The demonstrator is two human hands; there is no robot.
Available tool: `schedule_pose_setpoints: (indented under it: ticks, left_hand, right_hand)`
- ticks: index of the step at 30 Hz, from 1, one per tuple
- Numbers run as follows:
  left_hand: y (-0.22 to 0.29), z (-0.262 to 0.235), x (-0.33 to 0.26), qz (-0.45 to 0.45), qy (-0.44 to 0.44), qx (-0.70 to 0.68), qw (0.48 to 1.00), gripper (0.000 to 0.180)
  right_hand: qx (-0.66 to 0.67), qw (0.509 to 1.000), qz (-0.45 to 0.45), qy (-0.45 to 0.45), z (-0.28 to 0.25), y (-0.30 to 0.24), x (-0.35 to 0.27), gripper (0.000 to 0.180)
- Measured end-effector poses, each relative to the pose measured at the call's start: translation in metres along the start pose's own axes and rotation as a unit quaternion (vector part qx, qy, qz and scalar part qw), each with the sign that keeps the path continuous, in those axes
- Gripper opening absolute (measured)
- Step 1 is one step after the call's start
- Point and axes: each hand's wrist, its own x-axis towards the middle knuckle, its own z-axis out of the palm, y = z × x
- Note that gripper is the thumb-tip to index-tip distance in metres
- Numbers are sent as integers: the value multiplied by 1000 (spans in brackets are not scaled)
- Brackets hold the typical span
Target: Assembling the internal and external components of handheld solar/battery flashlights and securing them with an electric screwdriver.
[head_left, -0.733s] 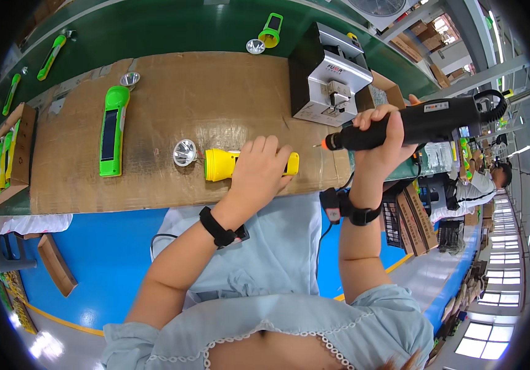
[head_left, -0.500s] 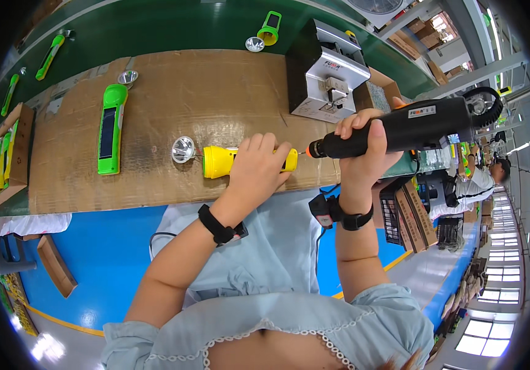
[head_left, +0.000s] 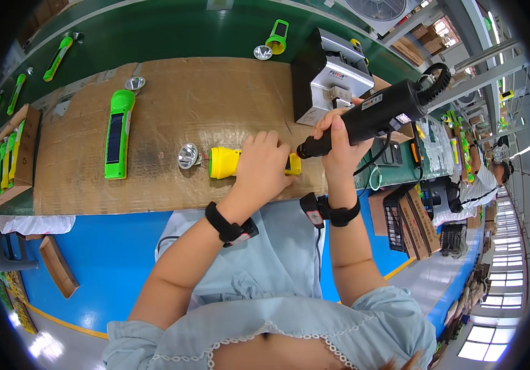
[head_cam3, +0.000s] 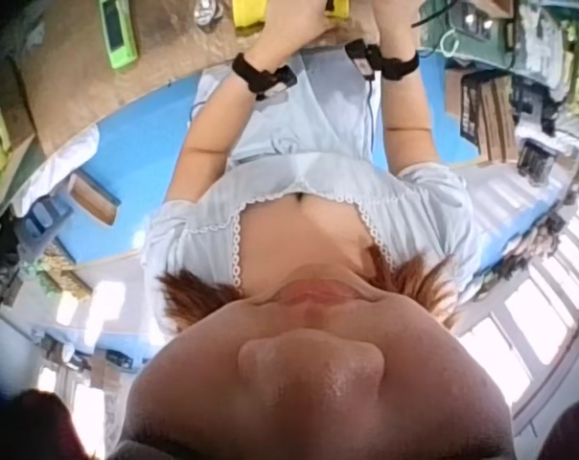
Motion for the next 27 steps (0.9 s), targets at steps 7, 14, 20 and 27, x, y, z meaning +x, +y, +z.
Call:
schedule_pose_setpoints:
  ticks: [7,14,20,27]
  left_hand:
    - [2,0,5,-6,2,-4,1000,46]
    - [-3,4,2,1,0,-16,1000,43]
    - [-4,-3,-1,43,33,-83,995,37]
    - [-14,-69,-20,41,93,-155,983,45]
  right_hand:
    - [23,999,8,-21,-5,1,8,41]
    - [106,991,-79,35,-9,-23,12,58]
    - [35,971,-170,166,-28,-40,74,46]
    - [-44,971,-188,138,-39,-15,105,43]
